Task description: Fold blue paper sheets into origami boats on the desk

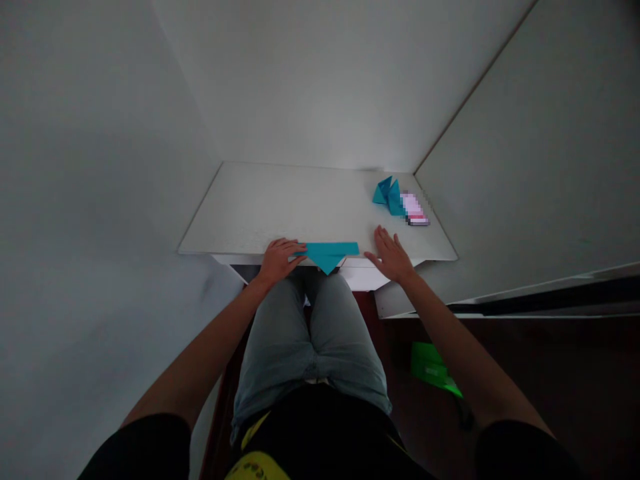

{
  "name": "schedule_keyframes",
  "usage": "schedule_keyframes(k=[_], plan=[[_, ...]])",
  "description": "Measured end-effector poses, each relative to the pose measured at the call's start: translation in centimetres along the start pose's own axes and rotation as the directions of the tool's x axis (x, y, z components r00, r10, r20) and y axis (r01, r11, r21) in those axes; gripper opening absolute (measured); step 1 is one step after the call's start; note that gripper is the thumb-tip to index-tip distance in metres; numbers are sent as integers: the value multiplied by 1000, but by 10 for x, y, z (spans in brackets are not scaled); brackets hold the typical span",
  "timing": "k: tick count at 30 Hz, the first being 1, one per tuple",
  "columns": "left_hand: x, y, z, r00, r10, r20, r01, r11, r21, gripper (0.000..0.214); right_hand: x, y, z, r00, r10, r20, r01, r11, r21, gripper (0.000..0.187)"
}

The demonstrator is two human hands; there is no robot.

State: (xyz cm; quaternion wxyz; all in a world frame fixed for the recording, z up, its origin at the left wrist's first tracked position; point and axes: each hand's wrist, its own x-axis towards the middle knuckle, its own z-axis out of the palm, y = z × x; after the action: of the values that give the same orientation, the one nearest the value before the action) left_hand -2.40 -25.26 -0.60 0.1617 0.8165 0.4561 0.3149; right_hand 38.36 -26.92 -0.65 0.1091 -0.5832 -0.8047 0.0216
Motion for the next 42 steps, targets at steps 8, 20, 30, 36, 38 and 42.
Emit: schedule_keyframes(k=[8, 20, 30, 36, 38, 42], plan=[[55, -10, -8, 960, -278, 17, 243, 807, -538, 36, 63, -61, 4, 968, -8, -251, 159, 794, 587, 101], [67, -26, 5, 861, -506, -53, 337, 645, -686, 26, 98, -60, 41, 966, 242, -94, -48, 523, 851, 85], [63, -28, 6, 898, -439, -10, 342, 714, -611, 44, 101, -59, 44, 945, 294, -141, -23, 493, 870, 59], [62, -25, 2, 903, -430, -20, 343, 747, -569, 45, 97, -66, 33, 957, 263, -121, -54, 574, 817, 40], [61, -24, 1, 902, -431, -21, 344, 748, -568, 48, 97, -68, 31, 954, 274, -120, -58, 564, 824, 46], [60, -24, 0, 903, -430, -7, 345, 736, -583, 53, 96, -71, 30, 947, 292, -135, -44, 532, 845, 57]])
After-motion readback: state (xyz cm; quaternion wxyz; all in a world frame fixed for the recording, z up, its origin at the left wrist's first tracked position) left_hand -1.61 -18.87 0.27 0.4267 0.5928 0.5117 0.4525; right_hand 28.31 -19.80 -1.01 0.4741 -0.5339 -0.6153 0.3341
